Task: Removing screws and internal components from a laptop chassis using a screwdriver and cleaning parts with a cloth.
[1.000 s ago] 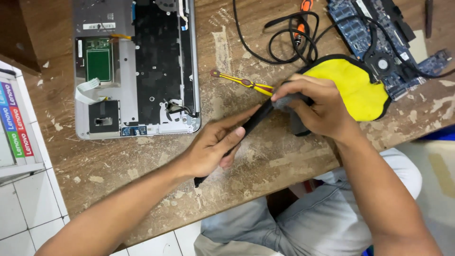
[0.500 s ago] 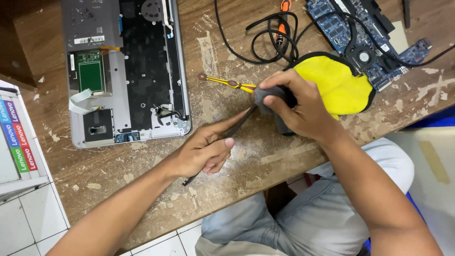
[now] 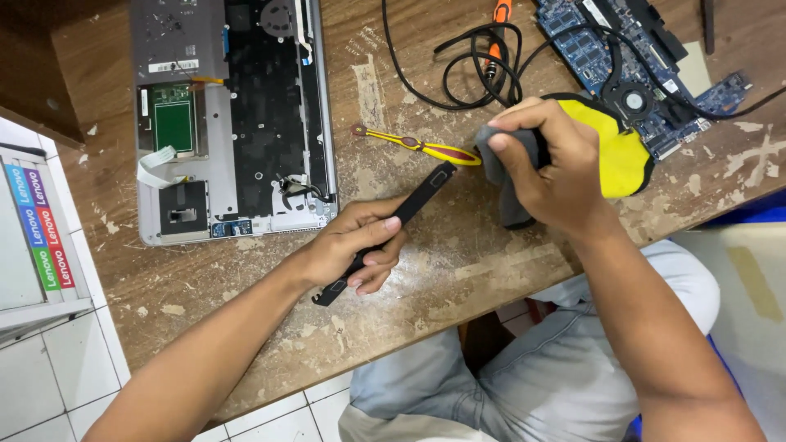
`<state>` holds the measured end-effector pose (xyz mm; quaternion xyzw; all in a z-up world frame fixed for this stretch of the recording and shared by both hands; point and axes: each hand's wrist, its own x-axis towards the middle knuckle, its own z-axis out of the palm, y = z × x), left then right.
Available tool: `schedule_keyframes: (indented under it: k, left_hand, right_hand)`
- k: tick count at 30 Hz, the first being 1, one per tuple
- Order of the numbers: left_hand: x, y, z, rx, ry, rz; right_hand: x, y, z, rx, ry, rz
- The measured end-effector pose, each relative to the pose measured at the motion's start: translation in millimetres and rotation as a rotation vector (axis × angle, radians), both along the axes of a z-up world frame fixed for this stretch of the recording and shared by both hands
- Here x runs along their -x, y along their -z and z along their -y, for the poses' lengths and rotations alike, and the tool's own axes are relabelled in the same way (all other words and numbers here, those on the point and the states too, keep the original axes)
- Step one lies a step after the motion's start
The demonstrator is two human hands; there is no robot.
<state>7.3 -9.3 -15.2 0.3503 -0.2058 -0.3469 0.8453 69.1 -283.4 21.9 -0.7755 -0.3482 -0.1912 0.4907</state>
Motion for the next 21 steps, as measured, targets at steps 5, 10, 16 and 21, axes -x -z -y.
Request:
schedule_keyframes:
  k: [5,10,16,21]
  left_hand:
    - [1.5,-10.0,-0.5,-0.056,0.008,0.053]
    - [4.3,-5.6,0.3,-0.068,-0.005,0.087]
    - [3.9,-14.8,6.0,-0.274,-0.142,0.253]
    - [10.8,-28.1,19.6,-0.477,-0.291,0.226]
  right_hand:
    - [10.2,-13.7,-21.3,0.043,-0.075,0.037]
    - [-1.5,-12.7,-11.4,0.094,-0.054,-0.002]
    - [3.5,-22.7,-9.7,0.004,-0.135,-0.184]
    - [11.3,-28.9,-21.4,0.084,-0.141,-0.204]
